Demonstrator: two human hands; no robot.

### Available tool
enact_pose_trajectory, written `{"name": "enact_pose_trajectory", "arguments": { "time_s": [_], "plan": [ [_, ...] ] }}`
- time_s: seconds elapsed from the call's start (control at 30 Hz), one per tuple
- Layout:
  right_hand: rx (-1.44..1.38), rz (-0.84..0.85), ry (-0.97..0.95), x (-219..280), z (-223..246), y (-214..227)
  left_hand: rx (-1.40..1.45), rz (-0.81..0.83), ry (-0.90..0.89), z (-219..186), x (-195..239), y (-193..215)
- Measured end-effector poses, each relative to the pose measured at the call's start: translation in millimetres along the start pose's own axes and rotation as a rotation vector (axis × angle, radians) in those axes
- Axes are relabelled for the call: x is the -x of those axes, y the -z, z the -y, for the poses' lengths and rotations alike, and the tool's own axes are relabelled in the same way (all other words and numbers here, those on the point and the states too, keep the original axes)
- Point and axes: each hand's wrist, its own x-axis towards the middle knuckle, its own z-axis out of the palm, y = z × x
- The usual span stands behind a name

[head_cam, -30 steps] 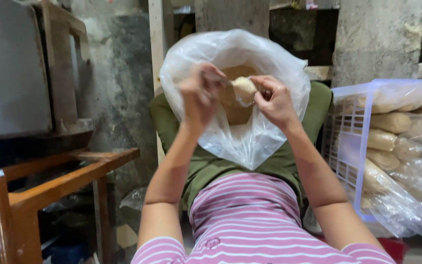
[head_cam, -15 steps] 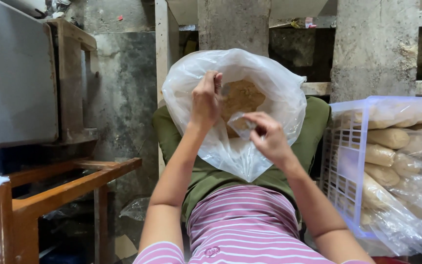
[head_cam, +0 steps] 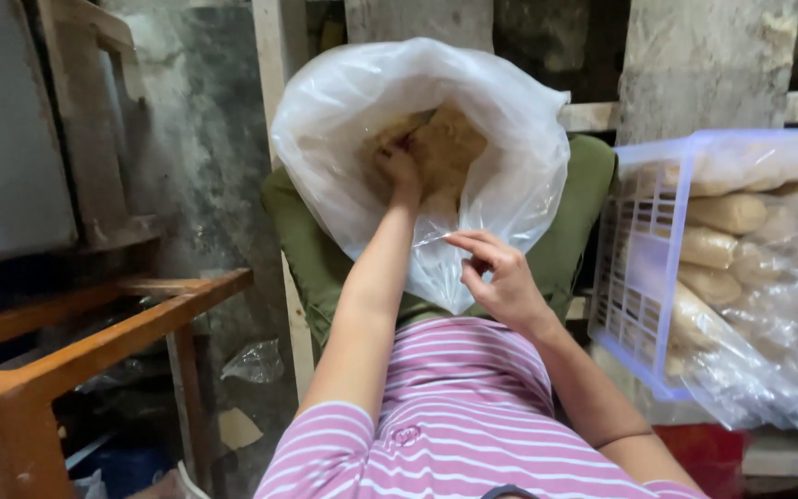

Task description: Packaging a thick food paste from a large bulk bag into smaller individual plastic bags using a spoon.

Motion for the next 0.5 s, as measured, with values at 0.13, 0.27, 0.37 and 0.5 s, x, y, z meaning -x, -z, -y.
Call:
{"name": "enact_pose_trajectory", "arguments": {
  "time_s": [0.13, 0.27, 0.37, 0.5],
  "plan": [
    [0.005, -0.010, -0.004, 1, 3, 1, -0.189, 0.095, -0.034, 47, -20, 9],
    [-0.006, -0.023, -0.007, -2, 5, 3, -0.202, 0.189, 0.148, 7, -1, 12],
    [-0.009, -0.042, -0.004, -3, 1, 4, -0.025, 0.268, 0.197, -15, -1, 28],
    [-0.028, -0.060, -0.002, -6, -4, 3, -0.036, 0.328, -0.025, -50, -1, 60]
  ]
}}
